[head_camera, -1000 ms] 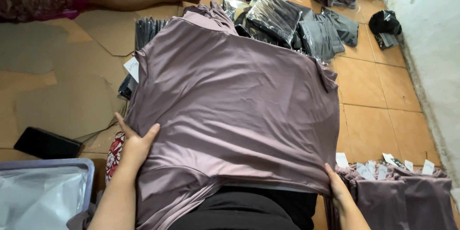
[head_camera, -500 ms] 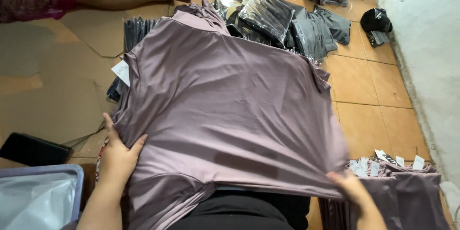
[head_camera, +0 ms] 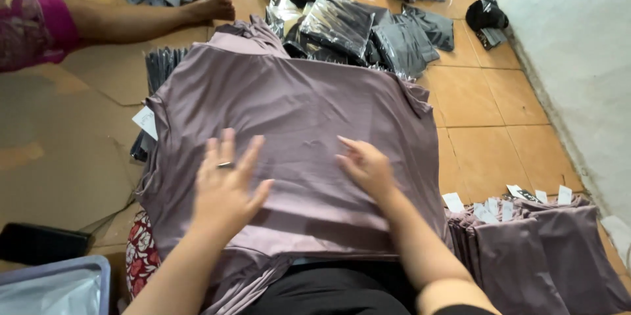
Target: The person folds a mauve long-sleeved shirt by placing a cardboard template on it, folding the sleeves and sides, and then folding the bottom up. The folded shirt is placed on a stack of similar folded shirts.
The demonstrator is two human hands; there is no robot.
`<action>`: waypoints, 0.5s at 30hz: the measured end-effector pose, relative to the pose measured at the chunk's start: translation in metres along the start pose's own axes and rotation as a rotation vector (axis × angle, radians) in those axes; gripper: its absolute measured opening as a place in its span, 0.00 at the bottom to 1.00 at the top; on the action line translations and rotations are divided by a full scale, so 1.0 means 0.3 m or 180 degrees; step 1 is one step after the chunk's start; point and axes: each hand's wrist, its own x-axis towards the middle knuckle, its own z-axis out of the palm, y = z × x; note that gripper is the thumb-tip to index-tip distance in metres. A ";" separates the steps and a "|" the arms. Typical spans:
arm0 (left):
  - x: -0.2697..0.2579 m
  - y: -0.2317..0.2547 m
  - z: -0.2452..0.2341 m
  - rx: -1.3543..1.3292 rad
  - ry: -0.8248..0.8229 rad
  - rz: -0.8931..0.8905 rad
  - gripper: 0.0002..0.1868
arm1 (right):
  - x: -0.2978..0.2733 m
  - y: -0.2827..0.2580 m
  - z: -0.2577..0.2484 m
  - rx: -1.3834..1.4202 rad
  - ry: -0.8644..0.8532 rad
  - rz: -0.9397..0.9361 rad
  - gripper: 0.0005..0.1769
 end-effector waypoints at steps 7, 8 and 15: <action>0.043 -0.294 0.294 0.0673 -0.1086 -0.1215 0.45 | 0.087 0.120 0.229 0.0061 0.0471 -0.0026 0.03; 0.040 -0.296 0.284 0.0758 -0.1016 -0.1300 0.44 | 0.085 0.156 0.190 0.0383 0.0729 0.0376 0.07; 0.031 -0.330 0.261 0.0717 -0.0371 -0.1466 0.42 | 0.068 0.692 -0.200 -0.0114 0.2487 0.2052 0.53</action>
